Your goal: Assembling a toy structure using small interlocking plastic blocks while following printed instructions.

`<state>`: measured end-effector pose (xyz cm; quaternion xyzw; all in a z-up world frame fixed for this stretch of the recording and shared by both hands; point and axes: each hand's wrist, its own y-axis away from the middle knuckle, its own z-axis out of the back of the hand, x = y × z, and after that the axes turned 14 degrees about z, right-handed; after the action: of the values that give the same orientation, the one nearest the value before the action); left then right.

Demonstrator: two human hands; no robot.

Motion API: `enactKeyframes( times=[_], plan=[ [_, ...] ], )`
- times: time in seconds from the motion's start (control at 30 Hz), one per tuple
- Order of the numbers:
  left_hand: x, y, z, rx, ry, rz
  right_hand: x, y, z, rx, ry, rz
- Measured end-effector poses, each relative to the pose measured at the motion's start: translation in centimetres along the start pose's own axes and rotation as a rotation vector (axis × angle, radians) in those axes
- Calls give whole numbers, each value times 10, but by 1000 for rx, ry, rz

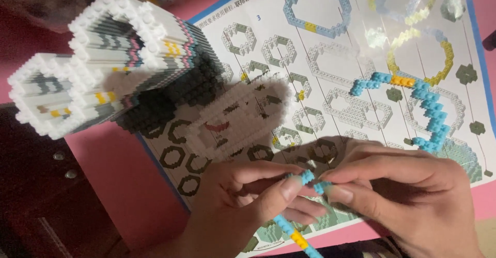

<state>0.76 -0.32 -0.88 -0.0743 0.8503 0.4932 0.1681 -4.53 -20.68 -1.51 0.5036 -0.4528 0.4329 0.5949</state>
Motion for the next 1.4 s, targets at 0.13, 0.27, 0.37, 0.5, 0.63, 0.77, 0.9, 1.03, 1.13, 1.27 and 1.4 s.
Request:
enactKeyframes(
  times=[0.13, 0.27, 0.37, 0.5, 0.63, 0.77, 0.9, 1.03, 1.13, 1.27, 1.4],
  plan=[
    [2, 0, -1, -46, -25, 5, 2, -1, -3, 7, 40, 16],
    [3, 2, -4, -58, -44, -59, 2, -2, -4, 5, 134, 36],
    [8, -1, -1, -46, -66, -120, 2, -3, -5, 14, 139, 42],
    [10, -1, -1, -49, -34, -94, 2, -4, -5, 19, 164, 16],
    [9, -1, 0, -40, -48, -91, 0, -3, -2, 34, 125, -4],
    [11, -3, -1, -65, -60, -97, 0, -5, -2, 34, 75, -29],
    [9, -3, 0, -45, -53, -79, -4, -7, 5, 109, 98, 6],
    [11, -3, 1, -68, -108, -91, -5, -7, 7, 148, 121, 6],
    [13, -4, 2, -48, -126, -104, -4, -8, 7, 152, 139, 21],
    [15, -5, 5, -26, -139, -122, -4, -11, 7, 180, 175, 57],
    [19, -7, 5, -33, -112, -121, -5, -12, 7, 198, 169, 90]
  ],
)
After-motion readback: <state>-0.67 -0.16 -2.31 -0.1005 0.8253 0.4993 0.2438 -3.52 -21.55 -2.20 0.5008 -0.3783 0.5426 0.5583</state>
